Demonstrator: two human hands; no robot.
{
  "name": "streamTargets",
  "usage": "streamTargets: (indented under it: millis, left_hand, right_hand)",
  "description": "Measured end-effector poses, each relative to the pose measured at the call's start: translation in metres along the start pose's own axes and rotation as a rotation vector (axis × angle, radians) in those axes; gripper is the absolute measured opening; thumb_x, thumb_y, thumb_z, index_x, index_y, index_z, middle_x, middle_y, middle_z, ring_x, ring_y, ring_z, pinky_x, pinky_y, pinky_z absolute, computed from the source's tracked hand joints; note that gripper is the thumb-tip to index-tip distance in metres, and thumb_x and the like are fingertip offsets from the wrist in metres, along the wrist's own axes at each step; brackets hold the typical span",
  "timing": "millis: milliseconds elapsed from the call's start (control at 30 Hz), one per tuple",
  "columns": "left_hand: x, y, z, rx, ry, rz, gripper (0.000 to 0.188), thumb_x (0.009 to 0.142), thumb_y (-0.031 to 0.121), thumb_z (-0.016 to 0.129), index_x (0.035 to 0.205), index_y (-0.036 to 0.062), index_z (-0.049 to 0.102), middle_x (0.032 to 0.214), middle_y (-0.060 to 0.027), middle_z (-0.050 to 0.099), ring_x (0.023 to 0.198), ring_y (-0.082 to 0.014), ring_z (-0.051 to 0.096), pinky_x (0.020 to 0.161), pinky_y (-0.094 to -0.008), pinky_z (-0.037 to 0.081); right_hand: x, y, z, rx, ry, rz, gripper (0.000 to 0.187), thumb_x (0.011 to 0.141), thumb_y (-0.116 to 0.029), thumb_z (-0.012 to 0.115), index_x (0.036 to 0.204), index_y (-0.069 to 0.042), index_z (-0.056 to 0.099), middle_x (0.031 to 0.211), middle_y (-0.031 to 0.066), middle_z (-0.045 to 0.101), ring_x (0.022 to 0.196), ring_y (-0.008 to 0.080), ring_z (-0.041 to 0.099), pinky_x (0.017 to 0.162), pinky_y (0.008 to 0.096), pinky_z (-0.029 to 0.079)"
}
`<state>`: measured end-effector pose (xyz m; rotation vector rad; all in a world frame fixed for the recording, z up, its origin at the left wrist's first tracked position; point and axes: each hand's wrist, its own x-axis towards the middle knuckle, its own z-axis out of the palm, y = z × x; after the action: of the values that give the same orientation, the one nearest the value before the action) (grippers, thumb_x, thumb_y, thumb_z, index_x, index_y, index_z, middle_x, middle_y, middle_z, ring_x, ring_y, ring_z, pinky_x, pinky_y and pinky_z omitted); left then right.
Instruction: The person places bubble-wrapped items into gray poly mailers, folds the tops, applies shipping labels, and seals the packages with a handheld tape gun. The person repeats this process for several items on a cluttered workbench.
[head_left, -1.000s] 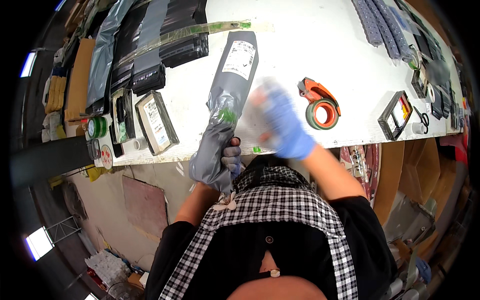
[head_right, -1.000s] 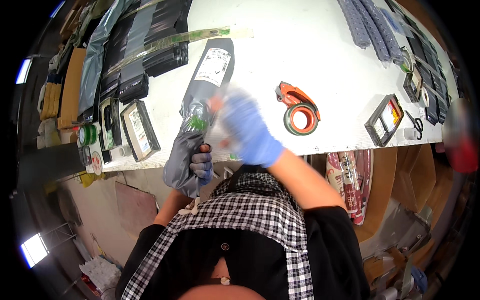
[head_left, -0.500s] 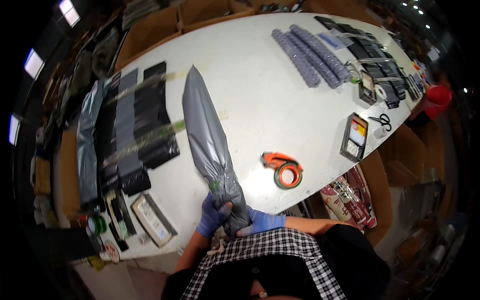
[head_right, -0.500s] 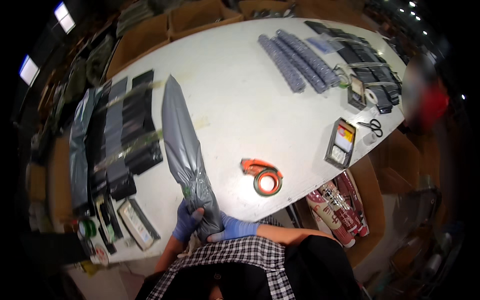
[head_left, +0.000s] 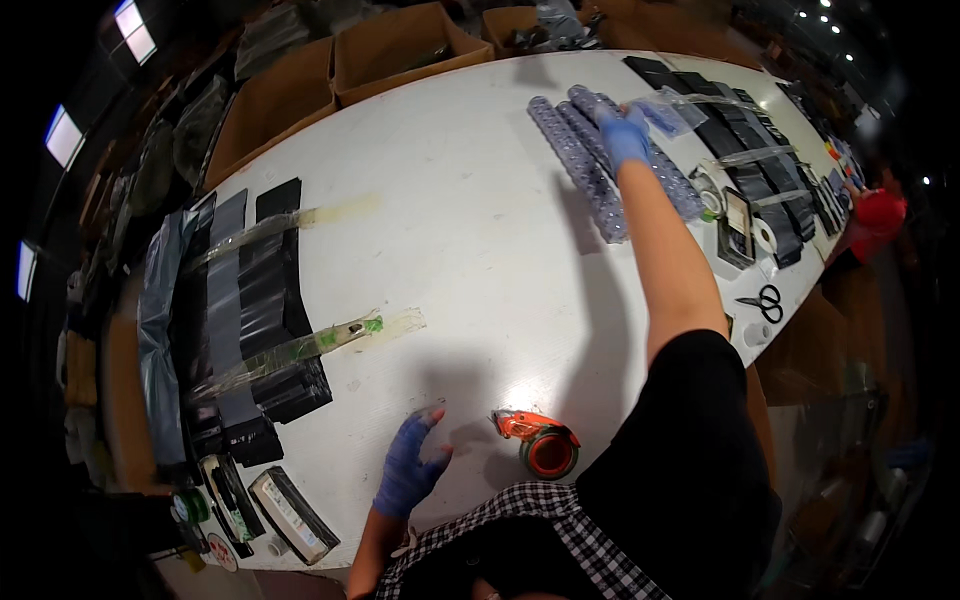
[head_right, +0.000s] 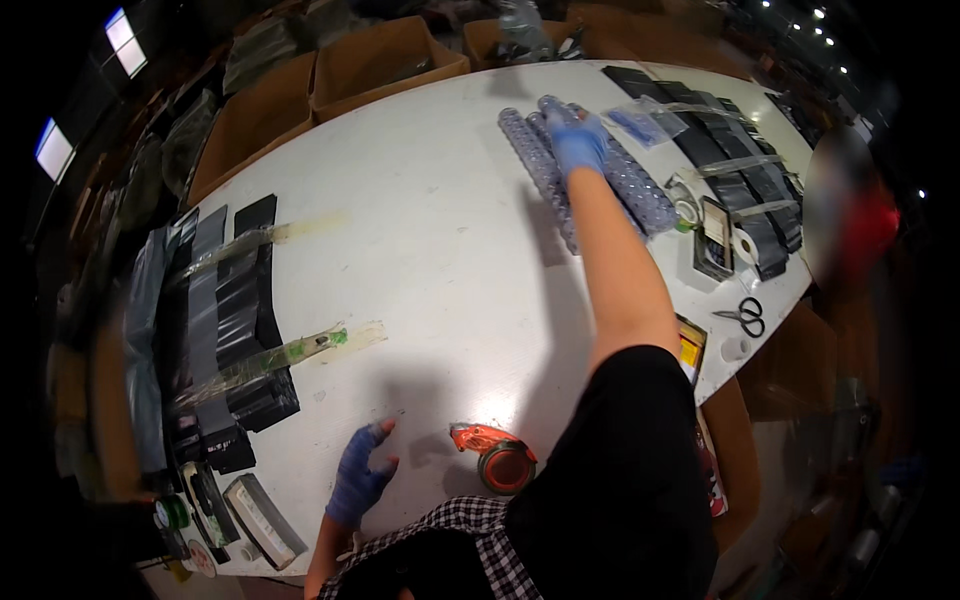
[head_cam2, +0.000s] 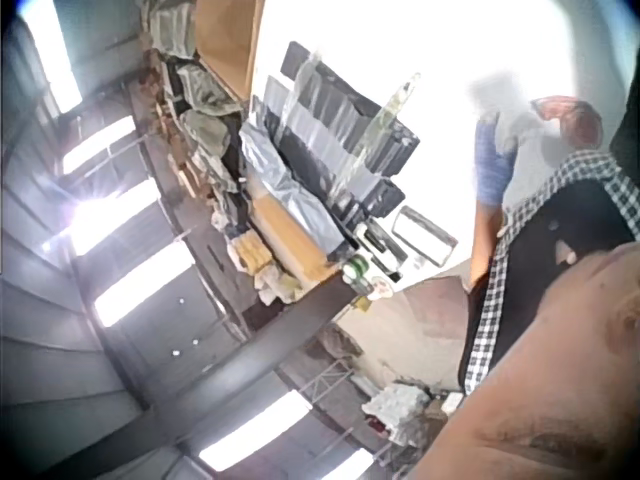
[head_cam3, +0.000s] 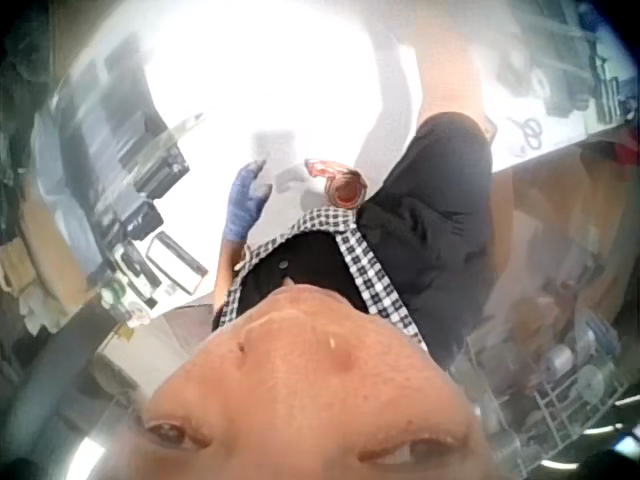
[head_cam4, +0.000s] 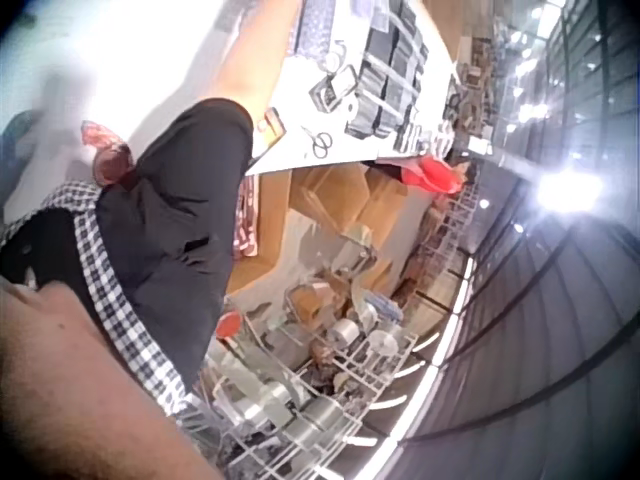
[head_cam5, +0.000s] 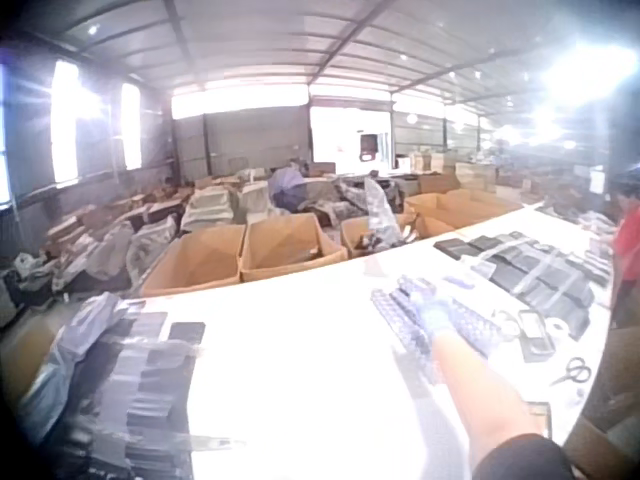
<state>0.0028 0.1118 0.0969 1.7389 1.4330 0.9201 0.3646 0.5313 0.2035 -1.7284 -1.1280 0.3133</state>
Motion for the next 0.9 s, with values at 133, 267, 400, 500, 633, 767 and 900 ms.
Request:
streamTargets:
  millis: [133,267,400,500,633,767,900]
  left_hand:
    - [-0.063,-0.063,0.004,0.051,0.11,-0.288,0.04,0.082,0.008,0.072,0.121,0.0031,0.063,0.109,-0.0142,0.065,0.102,-0.0256,0.065,0.088,-0.034,0.053]
    - [-0.046,-0.097,-0.04,0.364,0.335,-0.168,0.036,0.086,0.012,0.07,0.12,0.0025,0.063,0.112,-0.0175,0.066,0.104,-0.0366,0.062,0.095,-0.0404,0.049]
    - [-0.017,-0.135,-0.136,0.687,0.519,-0.192,0.039,0.082,0.007,0.071,0.119,0.0045,0.061,0.116,-0.0165,0.064,0.111,-0.0354,0.059,0.099,-0.0405,0.047]
    - [-0.022,-0.179,-0.195,0.88,0.626,-0.334,0.04,0.08,0.003,0.066,0.12,0.0062,0.061,0.115,-0.0181,0.062,0.109,-0.0369,0.059,0.097,-0.041,0.047]
    - [-0.063,-0.233,-0.27,1.065,0.368,-0.814,0.038,0.076,0.012,0.071,0.113,0.0085,0.063,0.112,-0.0171,0.062,0.109,-0.0356,0.059,0.096,-0.0421,0.048]
    - [-0.082,-0.243,-0.314,1.026,0.072,-0.612,0.042,0.074,0.015,0.074,0.113,0.0114,0.061,0.11,-0.0152,0.061,0.105,-0.0355,0.059,0.091,-0.043,0.05]
    - [-0.083,-0.271,-0.32,1.128,0.082,-0.362,0.03,0.08,0.019,0.069,0.106,0.0089,0.061,0.104,-0.0163,0.061,0.098,-0.039,0.059,0.082,-0.0459,0.051]
  right_hand:
    - [-0.036,0.087,0.037,-0.861,-0.631,0.014,0.085,0.072,-0.046,0.077,0.139,-0.002,0.048,0.139,0.0265,0.051,0.13,0.0371,0.05,0.107,0.0421,0.043]
    - [-0.036,0.169,0.057,-1.083,-0.162,0.03,0.066,0.07,-0.032,0.079,0.128,-0.008,0.056,0.125,0.0192,0.061,0.117,0.0338,0.062,0.095,0.0421,0.053]
    - [-0.038,0.165,0.035,-1.025,-0.513,-0.102,0.075,0.062,-0.045,0.087,0.116,0.0,0.061,0.113,0.0255,0.067,0.104,0.0327,0.068,0.09,0.0421,0.055]
    - [-0.09,0.155,0.027,-0.666,-0.68,0.156,0.08,0.063,-0.037,0.09,0.118,0.007,0.054,0.111,0.0251,0.067,0.099,0.0364,0.068,0.082,0.0434,0.055]
    - [-0.168,0.187,-0.011,-0.555,-0.694,0.118,0.066,0.074,-0.019,0.079,0.123,0.005,0.043,0.115,0.0241,0.063,0.099,0.0333,0.066,0.083,0.0409,0.054]
    - [-0.193,0.208,-0.025,-0.551,-0.669,0.123,0.072,0.069,-0.022,0.081,0.125,0.004,0.043,0.111,0.0224,0.064,0.098,0.0318,0.065,0.083,0.0405,0.053]
    - [-0.198,0.147,0.0,-0.357,-0.64,0.131,0.08,0.064,-0.025,0.083,0.129,-0.001,0.042,0.111,0.0206,0.063,0.096,0.032,0.066,0.082,0.0406,0.053]
